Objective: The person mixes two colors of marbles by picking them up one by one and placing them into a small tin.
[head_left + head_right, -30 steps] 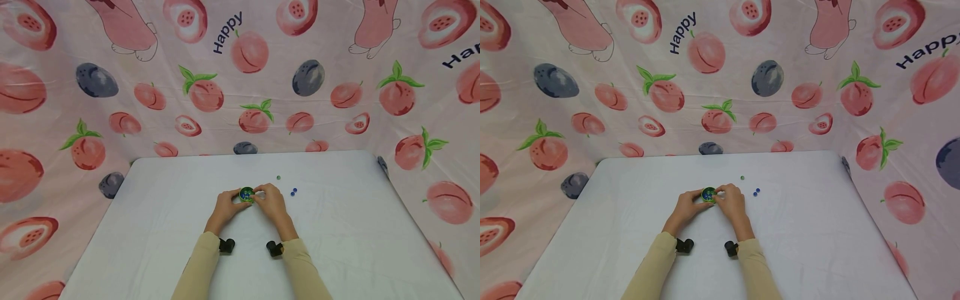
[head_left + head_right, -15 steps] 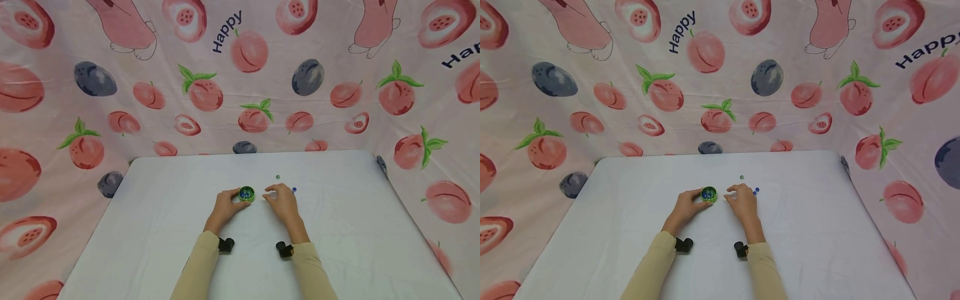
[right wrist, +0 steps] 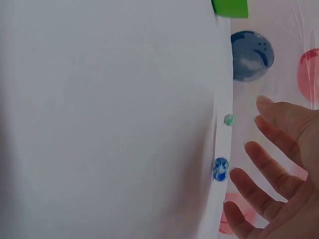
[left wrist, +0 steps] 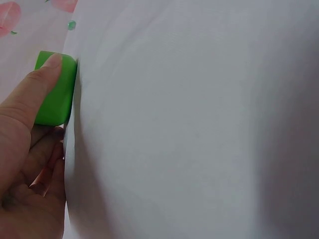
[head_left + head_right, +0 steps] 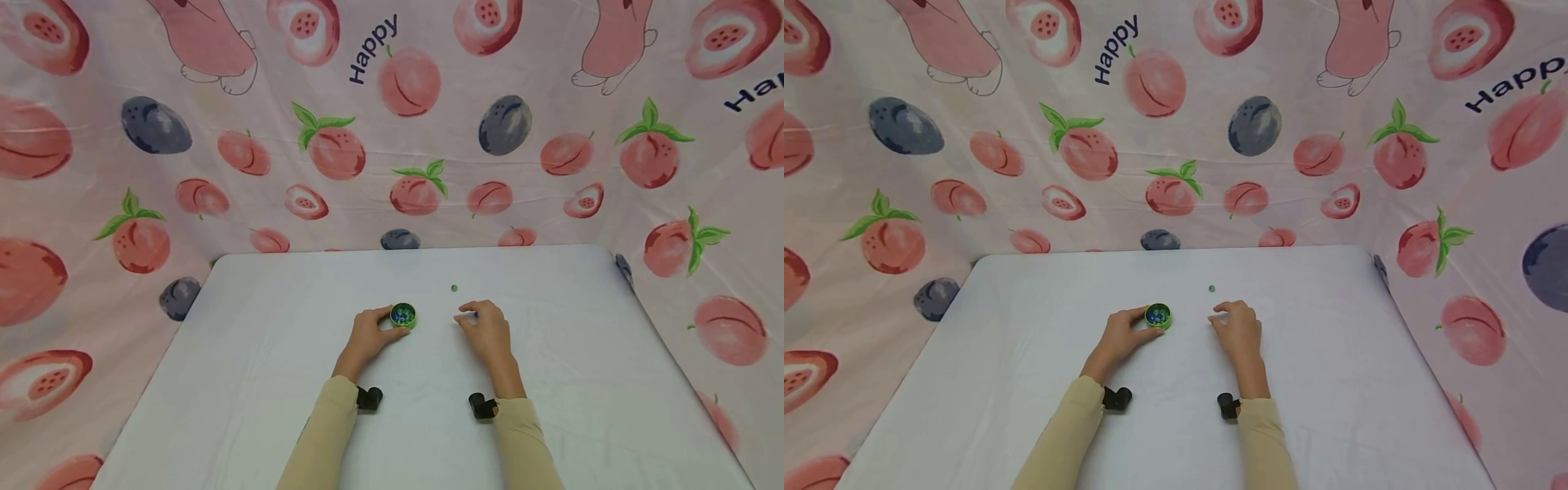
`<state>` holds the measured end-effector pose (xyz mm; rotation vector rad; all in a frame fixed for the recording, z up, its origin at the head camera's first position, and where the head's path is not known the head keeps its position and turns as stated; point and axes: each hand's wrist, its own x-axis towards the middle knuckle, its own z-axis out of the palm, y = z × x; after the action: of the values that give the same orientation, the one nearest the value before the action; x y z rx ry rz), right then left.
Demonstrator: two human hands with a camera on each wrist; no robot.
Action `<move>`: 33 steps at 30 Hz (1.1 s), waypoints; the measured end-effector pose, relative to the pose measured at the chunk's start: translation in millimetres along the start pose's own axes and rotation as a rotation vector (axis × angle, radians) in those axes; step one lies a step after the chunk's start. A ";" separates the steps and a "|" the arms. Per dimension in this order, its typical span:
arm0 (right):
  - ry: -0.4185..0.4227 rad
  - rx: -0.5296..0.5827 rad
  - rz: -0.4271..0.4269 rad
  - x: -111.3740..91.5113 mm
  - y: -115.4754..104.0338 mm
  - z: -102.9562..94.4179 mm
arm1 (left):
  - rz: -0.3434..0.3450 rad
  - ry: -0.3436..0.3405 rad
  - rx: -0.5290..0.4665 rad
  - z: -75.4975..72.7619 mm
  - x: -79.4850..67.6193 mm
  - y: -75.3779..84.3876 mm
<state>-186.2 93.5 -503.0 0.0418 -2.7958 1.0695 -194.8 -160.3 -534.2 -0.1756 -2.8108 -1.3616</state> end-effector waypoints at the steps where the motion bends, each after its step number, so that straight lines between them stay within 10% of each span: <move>1: 0.004 -0.007 0.005 0.2 1.6 -1.5 | -0.001 0.000 0.001 -0.2 -0.2 0.2; 33: -0.024 -0.254 0.090 18.2 25.8 -8.5 | -0.009 0.000 -0.007 -0.5 -1.7 1.2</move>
<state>-205.1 118.8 -511.1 -0.1011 -2.9558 0.7269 -193.0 -160.2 -533.0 -0.1623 -2.8108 -1.3726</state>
